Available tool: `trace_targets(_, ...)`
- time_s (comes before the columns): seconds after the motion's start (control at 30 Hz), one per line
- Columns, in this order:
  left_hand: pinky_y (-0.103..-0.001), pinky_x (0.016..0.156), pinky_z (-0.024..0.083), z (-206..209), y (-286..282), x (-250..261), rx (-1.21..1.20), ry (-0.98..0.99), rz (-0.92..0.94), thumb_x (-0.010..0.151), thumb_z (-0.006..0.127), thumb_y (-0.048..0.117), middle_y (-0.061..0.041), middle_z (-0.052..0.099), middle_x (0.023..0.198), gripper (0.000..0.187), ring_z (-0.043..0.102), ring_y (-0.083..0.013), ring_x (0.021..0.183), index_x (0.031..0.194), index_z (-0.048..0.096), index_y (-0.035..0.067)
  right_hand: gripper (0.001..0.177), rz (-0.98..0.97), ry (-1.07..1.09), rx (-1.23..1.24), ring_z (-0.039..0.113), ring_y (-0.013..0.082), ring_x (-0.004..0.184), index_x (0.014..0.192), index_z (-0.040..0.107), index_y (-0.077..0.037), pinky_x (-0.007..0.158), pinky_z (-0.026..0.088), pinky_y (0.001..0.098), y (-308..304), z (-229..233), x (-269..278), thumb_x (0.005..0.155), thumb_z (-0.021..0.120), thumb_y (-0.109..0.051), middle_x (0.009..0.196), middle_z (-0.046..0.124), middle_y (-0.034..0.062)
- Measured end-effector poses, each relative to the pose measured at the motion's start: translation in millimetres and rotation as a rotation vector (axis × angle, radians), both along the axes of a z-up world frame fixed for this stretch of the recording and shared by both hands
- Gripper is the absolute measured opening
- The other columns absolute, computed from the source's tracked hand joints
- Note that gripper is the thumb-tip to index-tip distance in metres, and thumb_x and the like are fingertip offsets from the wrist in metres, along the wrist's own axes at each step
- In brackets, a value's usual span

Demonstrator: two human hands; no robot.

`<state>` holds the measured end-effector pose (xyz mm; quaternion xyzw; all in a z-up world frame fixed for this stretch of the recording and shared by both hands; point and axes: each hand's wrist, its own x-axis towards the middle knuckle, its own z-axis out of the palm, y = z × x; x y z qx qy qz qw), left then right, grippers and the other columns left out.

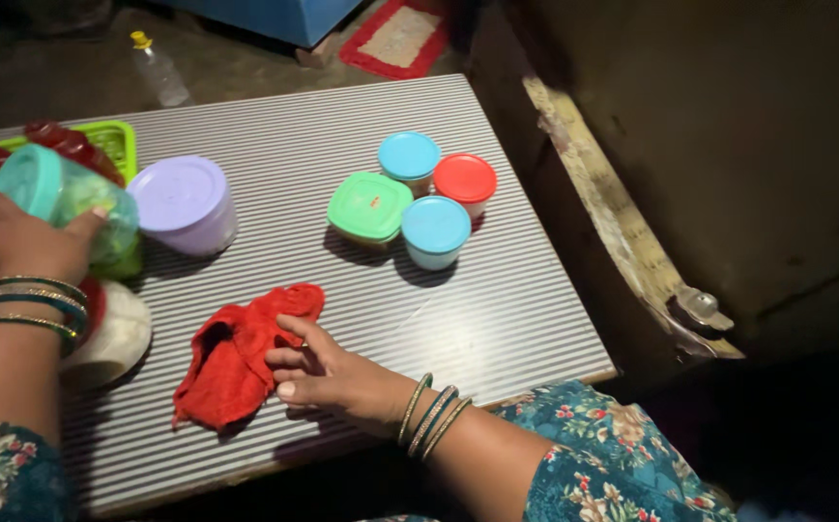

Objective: The person wipes the inside and outside of several small plastic containers and their lids with a red cloth and then fits the lids onto the containers.

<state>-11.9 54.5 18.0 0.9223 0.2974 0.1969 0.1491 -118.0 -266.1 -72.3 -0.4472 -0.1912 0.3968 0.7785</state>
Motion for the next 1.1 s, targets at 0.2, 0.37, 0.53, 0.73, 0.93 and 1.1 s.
trace_targets(0.2, -0.061, 0.113, 0.032, -34, 34, 10, 0.094, -0.109, -0.226, 0.096, 0.078, 0.038, -0.020, 0.041, 0.163, 0.070, 0.036, -0.0466, 0.145, 0.153, 0.052, 0.006, 0.107, 0.121, 0.089, 0.016, 0.030, 0.0303, 0.153, 0.169, -0.002, -0.021, 0.114, 0.038, 0.0423, 10, 4, -4, 0.090, 0.071, -0.029, 0.170, 0.022, 0.0200)
trace_targets(0.37, -0.053, 0.121, 0.034, -40, 39, 2, 0.058, -0.372, -0.400, 0.097, 0.072, 0.019, -0.023, 0.055, 0.155, 0.056, 0.046, -0.0396, 0.141, 0.147, 0.056, -0.001, 0.105, 0.126, 0.124, 0.064, 0.031, 0.0324, 0.153, 0.169, -0.003, -0.024, 0.115, 0.036, 0.0434, 15, 0, -1, 0.093, 0.069, -0.037, 0.169, 0.022, 0.0216)
trace_targets(0.53, -0.054, 0.120, 0.029, 2, -12, -22, 0.220, -0.696, -0.667, 0.103, 0.077, 0.010, -0.023, 0.057, 0.151, 0.053, 0.048, -0.0418, 0.140, 0.149, 0.056, -0.002, 0.103, 0.048, 0.144, 0.117, 0.036, 0.0373, 0.149, 0.167, -0.001, -0.021, 0.114, 0.038, 0.0506, 13, -5, 6, 0.094, 0.068, -0.046, 0.166, 0.026, 0.0275)
trace_targets(0.73, -0.047, 0.120, 0.037, 13, -109, -67, -0.029, -0.267, -1.119, 0.091, 0.076, 0.020, -0.011, 0.058, 0.151, 0.055, 0.049, -0.0379, 0.142, 0.143, 0.060, 0.012, 0.093, -0.170, 0.281, 0.364, 0.049, 0.0362, 0.137, 0.164, 0.014, -0.027, 0.113, 0.042, 0.0559, -2, -4, 22, 0.092, 0.064, -0.058, 0.143, 0.047, 0.0147)
trace_targets(0.93, -0.047, 0.116, 0.035, -12, -160, -101, 0.054, -0.117, -1.215, 0.082, 0.077, 0.021, -0.008, 0.054, 0.151, 0.061, 0.043, -0.0392, 0.140, 0.140, 0.059, 0.015, 0.081, -0.384, 0.276, 0.218, 0.059, 0.0283, 0.125, 0.148, 0.046, -0.015, 0.104, 0.047, 0.0577, -25, 11, 29, 0.090, 0.061, -0.070, 0.141, 0.057, 0.0134)
trace_targets(1.1, -0.046, 0.119, 0.031, -37, -141, -84, -0.152, -0.117, -1.283, 0.079, 0.071, 0.015, -0.012, 0.044, 0.157, 0.074, 0.039, -0.0374, 0.147, 0.149, 0.046, 0.013, 0.076, -0.463, 0.320, -0.024, 0.060, 0.0297, 0.122, 0.145, 0.046, -0.016, 0.093, 0.050, 0.0561, -28, 20, 26, 0.085, 0.063, -0.060, 0.139, 0.058, 0.0129)
